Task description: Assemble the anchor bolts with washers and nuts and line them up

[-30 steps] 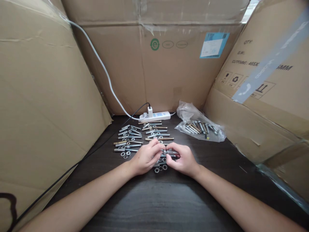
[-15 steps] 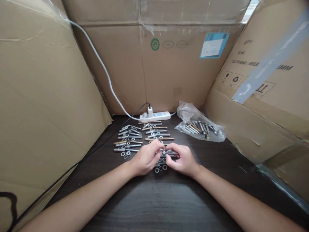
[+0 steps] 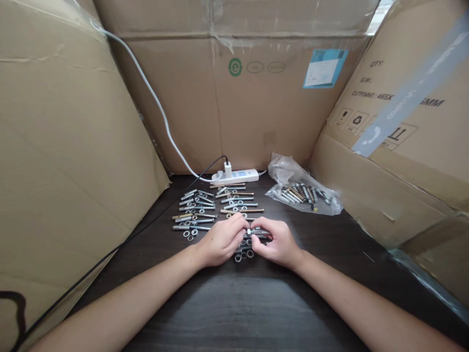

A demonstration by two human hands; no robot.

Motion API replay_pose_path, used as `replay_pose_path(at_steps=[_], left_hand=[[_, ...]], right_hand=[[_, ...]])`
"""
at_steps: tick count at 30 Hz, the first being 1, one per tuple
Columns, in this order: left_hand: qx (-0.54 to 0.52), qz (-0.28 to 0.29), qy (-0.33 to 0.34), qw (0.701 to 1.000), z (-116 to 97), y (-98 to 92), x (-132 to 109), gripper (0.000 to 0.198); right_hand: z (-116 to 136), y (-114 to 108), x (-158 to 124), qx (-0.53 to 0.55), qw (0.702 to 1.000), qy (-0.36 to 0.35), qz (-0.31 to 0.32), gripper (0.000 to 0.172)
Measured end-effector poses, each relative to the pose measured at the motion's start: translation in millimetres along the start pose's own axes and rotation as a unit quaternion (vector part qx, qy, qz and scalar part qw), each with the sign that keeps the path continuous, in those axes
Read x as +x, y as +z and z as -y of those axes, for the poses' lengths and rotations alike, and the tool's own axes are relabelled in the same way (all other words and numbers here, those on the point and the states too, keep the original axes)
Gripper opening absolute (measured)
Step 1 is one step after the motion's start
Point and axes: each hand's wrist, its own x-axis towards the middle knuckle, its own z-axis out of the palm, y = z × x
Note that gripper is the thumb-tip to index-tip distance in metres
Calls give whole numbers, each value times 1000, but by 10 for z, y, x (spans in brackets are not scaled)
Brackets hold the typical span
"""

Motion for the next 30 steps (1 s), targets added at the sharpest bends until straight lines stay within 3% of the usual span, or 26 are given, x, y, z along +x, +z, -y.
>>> replay_pose_path(at_steps=[8, 13, 19, 30], left_hand=[[35, 6, 21, 999, 37, 28, 16, 23], [7, -28, -10, 1000, 11, 34, 9, 14], [-7, -43, 45, 998, 40, 43, -30, 17], [8, -16, -2, 1000, -10, -2, 11, 18]], right_hand=[[-15, -2, -7, -1, 1000, 3, 3, 11], [-9, -1, -3, 1, 1000, 8, -1, 12], [-5, -5, 3, 0, 1000, 8, 8, 11], [-10, -6, -7, -7, 1000, 8, 8, 11]])
